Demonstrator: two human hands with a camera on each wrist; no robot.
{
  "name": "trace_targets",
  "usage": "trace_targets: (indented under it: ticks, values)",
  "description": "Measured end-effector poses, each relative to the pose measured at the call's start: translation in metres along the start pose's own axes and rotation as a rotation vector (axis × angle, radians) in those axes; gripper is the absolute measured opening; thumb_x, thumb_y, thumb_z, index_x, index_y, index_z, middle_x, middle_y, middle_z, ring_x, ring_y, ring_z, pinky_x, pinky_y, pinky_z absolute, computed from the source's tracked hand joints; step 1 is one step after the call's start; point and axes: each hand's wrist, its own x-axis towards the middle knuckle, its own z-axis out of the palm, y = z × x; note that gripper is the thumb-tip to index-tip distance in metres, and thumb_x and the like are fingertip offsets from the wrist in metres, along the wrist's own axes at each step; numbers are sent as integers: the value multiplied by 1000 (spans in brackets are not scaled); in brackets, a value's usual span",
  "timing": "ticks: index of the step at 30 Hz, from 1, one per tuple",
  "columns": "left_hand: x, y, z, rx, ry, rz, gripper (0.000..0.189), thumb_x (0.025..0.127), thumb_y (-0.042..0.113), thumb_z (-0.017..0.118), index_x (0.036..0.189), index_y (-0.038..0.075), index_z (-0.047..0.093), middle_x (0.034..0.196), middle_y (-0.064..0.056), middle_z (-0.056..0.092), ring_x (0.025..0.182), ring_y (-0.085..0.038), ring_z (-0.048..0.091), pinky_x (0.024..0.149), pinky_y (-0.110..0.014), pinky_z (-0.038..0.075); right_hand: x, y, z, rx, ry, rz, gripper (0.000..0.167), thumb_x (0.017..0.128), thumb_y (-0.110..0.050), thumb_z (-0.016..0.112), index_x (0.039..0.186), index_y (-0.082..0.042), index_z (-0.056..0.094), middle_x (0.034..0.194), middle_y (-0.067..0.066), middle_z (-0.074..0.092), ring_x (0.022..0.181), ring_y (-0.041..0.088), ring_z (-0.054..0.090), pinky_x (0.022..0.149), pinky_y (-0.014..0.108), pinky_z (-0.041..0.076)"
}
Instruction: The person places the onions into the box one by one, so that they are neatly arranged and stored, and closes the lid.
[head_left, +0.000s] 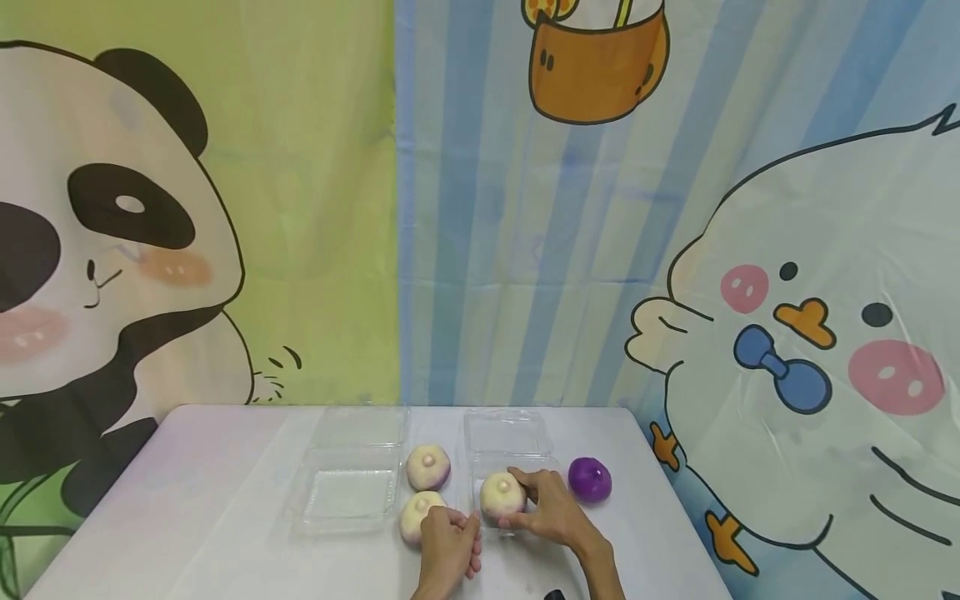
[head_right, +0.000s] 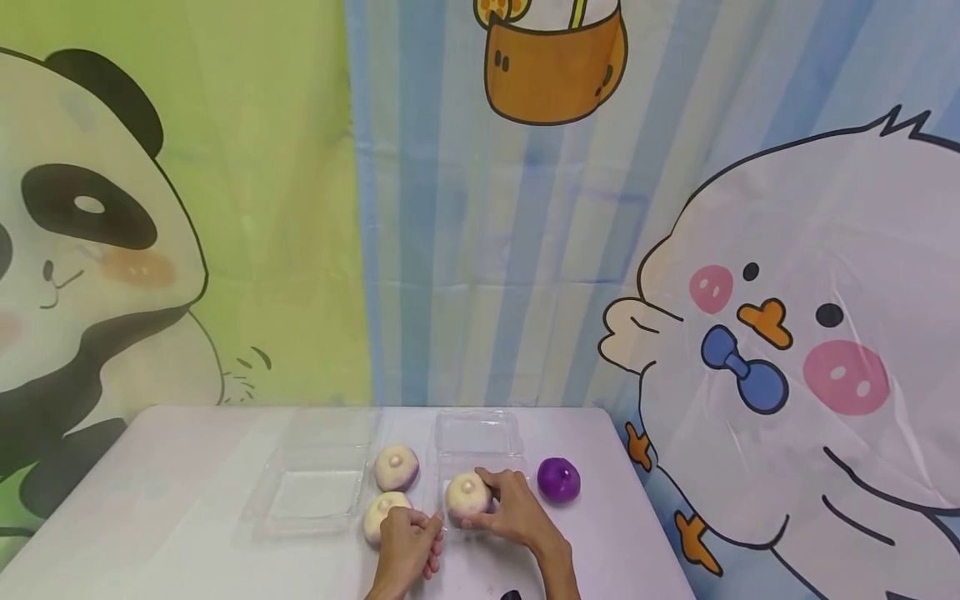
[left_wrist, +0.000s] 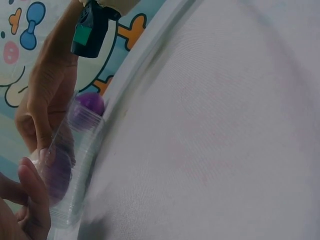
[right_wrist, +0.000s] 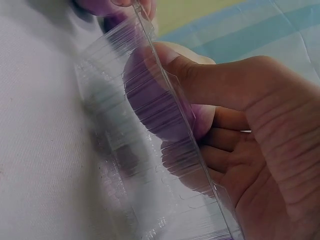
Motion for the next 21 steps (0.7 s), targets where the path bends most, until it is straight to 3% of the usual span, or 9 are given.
trace_targets:
  ticks: [13,21]
  values:
    - [3,1,5,2,20,-31,32,102,7,68,74,-8,71,53,-1,66,35,-7,58,36,-30,57,4,2,-1,-15,-43,-20,87,82,-37,97,145,12,61,139,25,72,125,36,74,106,42,65]
    - [3,1,4,7,27,-18,31,101,7,69,74,-9,71,53,-2,67,35,-7,59,36,-30,57,3,1,2,-54,-43,-16,87,82,-42,96,145,8,63,137,22,73,122,28,75,102,33,65]
